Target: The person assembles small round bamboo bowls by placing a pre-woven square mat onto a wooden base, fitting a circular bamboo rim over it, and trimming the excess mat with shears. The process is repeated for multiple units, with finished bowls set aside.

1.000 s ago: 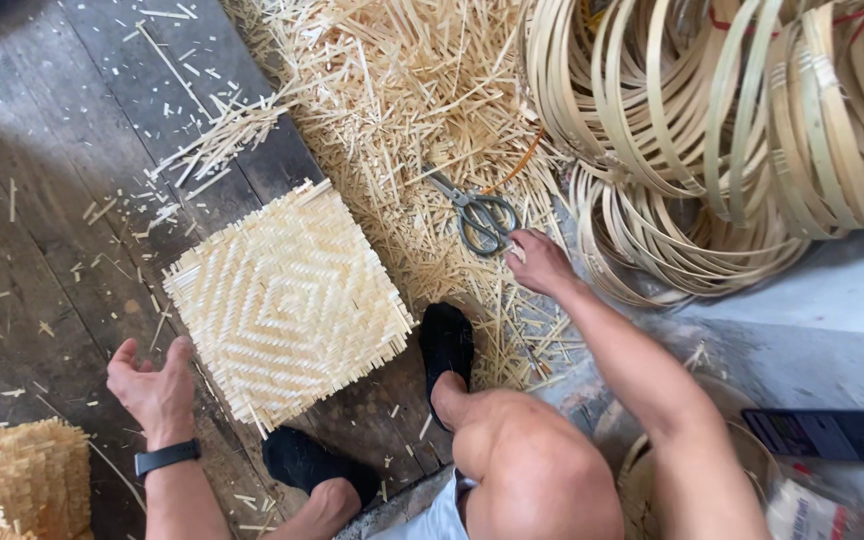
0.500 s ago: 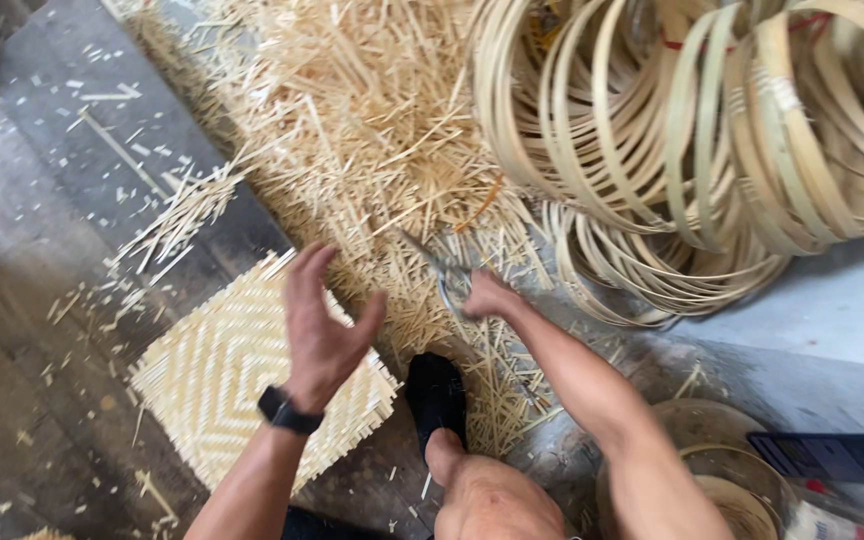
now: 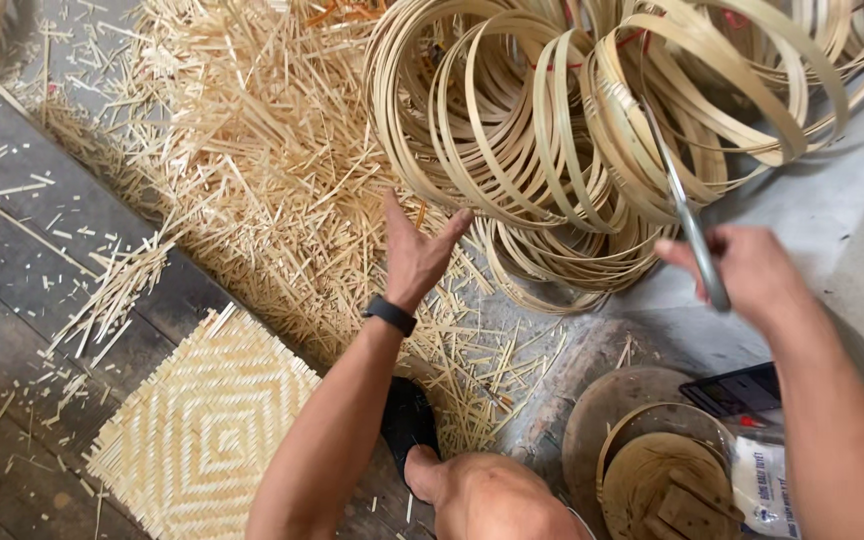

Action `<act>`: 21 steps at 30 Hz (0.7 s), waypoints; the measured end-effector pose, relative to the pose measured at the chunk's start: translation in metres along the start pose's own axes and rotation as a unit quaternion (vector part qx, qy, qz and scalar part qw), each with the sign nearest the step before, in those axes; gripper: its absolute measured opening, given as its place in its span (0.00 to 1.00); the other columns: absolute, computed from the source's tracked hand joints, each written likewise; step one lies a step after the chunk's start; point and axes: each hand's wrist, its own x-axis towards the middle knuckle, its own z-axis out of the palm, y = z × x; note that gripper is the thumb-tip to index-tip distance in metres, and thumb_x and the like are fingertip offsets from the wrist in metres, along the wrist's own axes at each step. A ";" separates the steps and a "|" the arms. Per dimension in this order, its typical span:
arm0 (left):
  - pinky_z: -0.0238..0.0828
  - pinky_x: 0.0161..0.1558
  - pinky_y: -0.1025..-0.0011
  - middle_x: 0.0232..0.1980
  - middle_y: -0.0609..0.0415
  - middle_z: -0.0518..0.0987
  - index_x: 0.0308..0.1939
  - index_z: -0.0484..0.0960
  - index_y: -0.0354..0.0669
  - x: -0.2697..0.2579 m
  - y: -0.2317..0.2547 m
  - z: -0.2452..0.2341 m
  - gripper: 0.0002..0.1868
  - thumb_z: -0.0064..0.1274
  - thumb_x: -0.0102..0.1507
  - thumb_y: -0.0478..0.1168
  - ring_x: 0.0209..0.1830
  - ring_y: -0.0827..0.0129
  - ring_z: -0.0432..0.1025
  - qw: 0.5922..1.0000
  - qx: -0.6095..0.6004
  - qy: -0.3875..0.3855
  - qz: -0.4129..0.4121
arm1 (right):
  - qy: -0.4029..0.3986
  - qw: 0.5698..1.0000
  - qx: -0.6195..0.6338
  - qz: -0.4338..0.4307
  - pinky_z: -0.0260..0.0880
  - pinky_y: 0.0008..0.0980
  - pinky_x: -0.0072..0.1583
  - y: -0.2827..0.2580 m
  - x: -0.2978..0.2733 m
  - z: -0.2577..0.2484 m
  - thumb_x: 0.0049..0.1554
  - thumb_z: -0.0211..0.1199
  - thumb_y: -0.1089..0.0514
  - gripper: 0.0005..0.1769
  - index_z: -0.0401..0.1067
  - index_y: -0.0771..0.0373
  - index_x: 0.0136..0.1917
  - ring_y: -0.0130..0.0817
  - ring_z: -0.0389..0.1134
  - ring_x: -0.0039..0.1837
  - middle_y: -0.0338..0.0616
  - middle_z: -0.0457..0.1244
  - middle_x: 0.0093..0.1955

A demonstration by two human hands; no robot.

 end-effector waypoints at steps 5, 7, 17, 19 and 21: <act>0.52 0.74 0.47 0.80 0.26 0.45 0.79 0.31 0.30 -0.004 0.003 0.017 0.71 0.57 0.53 0.71 0.78 0.38 0.51 0.997 -0.062 -0.043 0.004 | 0.004 0.998 -0.056 0.033 0.62 0.37 0.33 -0.022 0.100 -0.028 0.55 0.71 0.36 0.32 0.75 0.71 0.41 0.36 0.62 0.31 0.50 0.62 0.32; 0.49 0.74 0.46 0.80 0.26 0.46 0.79 0.32 0.30 -0.003 0.006 0.021 0.69 0.57 0.56 0.69 0.79 0.39 0.49 0.997 -0.054 -0.045 0.024 | 0.006 1.000 0.001 0.003 0.61 0.36 0.32 -0.021 0.136 -0.029 0.53 0.74 0.40 0.31 0.75 0.75 0.41 0.36 0.62 0.30 0.50 0.62 0.32; 0.45 0.76 0.50 0.80 0.26 0.43 0.77 0.27 0.27 0.004 0.002 0.019 0.66 0.56 0.60 0.65 0.81 0.41 0.46 0.995 -0.037 -0.065 0.063 | -0.073 0.966 0.249 -0.006 0.65 0.24 0.35 -0.020 0.226 -0.025 0.46 0.72 0.25 0.42 0.71 0.67 0.46 0.23 0.62 0.33 0.36 0.62 0.36; 0.46 0.75 0.50 0.80 0.27 0.44 0.78 0.28 0.28 0.004 0.002 0.018 0.66 0.57 0.60 0.64 0.80 0.42 0.47 0.995 -0.036 -0.069 0.057 | -0.067 0.970 0.236 -0.008 0.65 0.25 0.35 -0.020 0.230 -0.024 0.45 0.72 0.25 0.41 0.71 0.67 0.46 0.23 0.61 0.34 0.37 0.63 0.36; 0.48 0.75 0.51 0.80 0.27 0.46 0.78 0.28 0.28 0.003 0.000 0.017 0.66 0.57 0.60 0.64 0.80 0.42 0.49 0.995 -0.034 -0.075 0.049 | -0.074 0.970 0.229 0.016 0.65 0.26 0.35 -0.017 0.231 -0.023 0.46 0.72 0.24 0.43 0.71 0.68 0.47 0.24 0.61 0.34 0.38 0.61 0.36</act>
